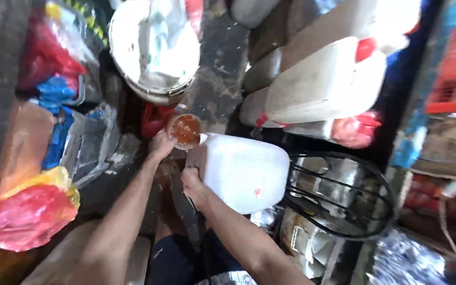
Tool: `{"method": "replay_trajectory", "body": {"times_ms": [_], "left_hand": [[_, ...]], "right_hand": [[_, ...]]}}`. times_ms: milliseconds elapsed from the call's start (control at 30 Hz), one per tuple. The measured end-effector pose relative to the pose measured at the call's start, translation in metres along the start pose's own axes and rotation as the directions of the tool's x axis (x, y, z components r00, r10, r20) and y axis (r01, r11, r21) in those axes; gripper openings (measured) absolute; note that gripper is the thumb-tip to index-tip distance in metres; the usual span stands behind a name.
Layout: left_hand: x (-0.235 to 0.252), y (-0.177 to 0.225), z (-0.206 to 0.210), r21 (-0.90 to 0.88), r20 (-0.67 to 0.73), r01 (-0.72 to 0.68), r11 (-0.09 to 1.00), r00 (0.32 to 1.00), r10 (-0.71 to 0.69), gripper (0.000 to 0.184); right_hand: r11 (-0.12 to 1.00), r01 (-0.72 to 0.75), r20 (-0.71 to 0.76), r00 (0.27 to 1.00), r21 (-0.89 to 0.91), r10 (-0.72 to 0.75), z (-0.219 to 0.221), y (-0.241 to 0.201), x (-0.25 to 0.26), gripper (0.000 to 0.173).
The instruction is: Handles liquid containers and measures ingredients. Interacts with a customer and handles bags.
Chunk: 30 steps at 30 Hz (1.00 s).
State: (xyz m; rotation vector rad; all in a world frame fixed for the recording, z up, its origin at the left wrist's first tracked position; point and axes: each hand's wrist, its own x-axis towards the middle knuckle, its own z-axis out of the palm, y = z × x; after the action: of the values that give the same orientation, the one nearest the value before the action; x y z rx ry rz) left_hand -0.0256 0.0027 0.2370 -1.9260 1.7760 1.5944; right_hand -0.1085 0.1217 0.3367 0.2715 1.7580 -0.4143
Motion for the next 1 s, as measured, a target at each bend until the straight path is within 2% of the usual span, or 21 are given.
{"method": "replay_trajectory", "body": {"times_ms": [100, 200, 267, 367, 433, 500, 633, 700, 867, 933, 1000], "left_hand": [[-0.037, 0.047, -0.009, 0.120, 0.005, -0.055, 0.991, 0.998, 0.055, 0.055], [-0.074, 0.087, -0.008, 0.119, 0.054, -0.051, 0.992, 0.997, 0.045, 0.051], [-0.101, 0.106, 0.001, 0.003, 0.111, -0.008, 1.000, 0.994, 0.007, 0.046], [-0.147, 0.120, 0.024, -0.186, 0.161, 0.046, 0.981, 0.987, -0.015, 0.042], [-0.176, 0.123, 0.037, -0.315, 0.163, 0.047, 0.948, 0.987, 0.005, 0.034], [-0.207, 0.126, 0.045, -0.446, 0.170, 0.083, 0.891, 0.985, -0.007, 0.028], [-0.252, 0.102, 0.052, -0.557, 0.220, 0.246, 0.793, 0.965, -0.145, 0.034], [-0.269, 0.082, 0.051, -0.554, 0.197, 0.252, 0.794, 0.966, -0.169, 0.034], [-0.303, 0.030, 0.023, -0.600, 0.075, 0.277, 0.750, 0.953, -0.292, 0.033], [-0.321, 0.009, 0.014, -0.660, 0.010, 0.272, 0.701, 0.935, -0.354, 0.027], [-0.342, -0.013, 0.004, -0.746, -0.041, 0.257, 0.615, 0.903, -0.427, 0.030]], "right_hand": [[0.999, 0.048, -0.009, 0.999, -0.023, -0.048, -0.064, 0.016, -0.032, 0.022], [0.981, 0.137, 0.037, 0.989, 0.135, -0.143, -0.138, 0.028, -0.060, 0.021], [0.964, 0.232, 0.041, 0.970, 0.132, -0.239, -0.188, 0.034, -0.079, 0.032], [0.926, 0.371, -0.072, 0.924, -0.074, -0.376, -0.261, 0.046, -0.100, 0.050], [0.914, 0.354, -0.202, 0.898, -0.200, -0.392, -0.308, 0.045, -0.116, 0.054], [0.906, 0.317, -0.267, 0.881, -0.280, -0.390, -0.362, 0.040, -0.126, 0.056], [0.920, 0.313, -0.212, 0.907, -0.236, -0.363, -0.463, 0.041, -0.108, 0.065], [0.919, 0.303, -0.203, 0.912, -0.252, -0.356, -0.498, 0.044, -0.107, 0.067], [0.824, 0.296, -0.145, 0.901, -0.484, -0.409, -0.530, 0.042, -0.118, 0.063], [0.728, 0.325, -0.068, 0.889, -0.604, -0.453, -0.540, 0.041, -0.115, 0.059], [0.610, 0.378, 0.039, 0.869, -0.696, -0.494, -0.547, 0.043, -0.108, 0.056]]}}
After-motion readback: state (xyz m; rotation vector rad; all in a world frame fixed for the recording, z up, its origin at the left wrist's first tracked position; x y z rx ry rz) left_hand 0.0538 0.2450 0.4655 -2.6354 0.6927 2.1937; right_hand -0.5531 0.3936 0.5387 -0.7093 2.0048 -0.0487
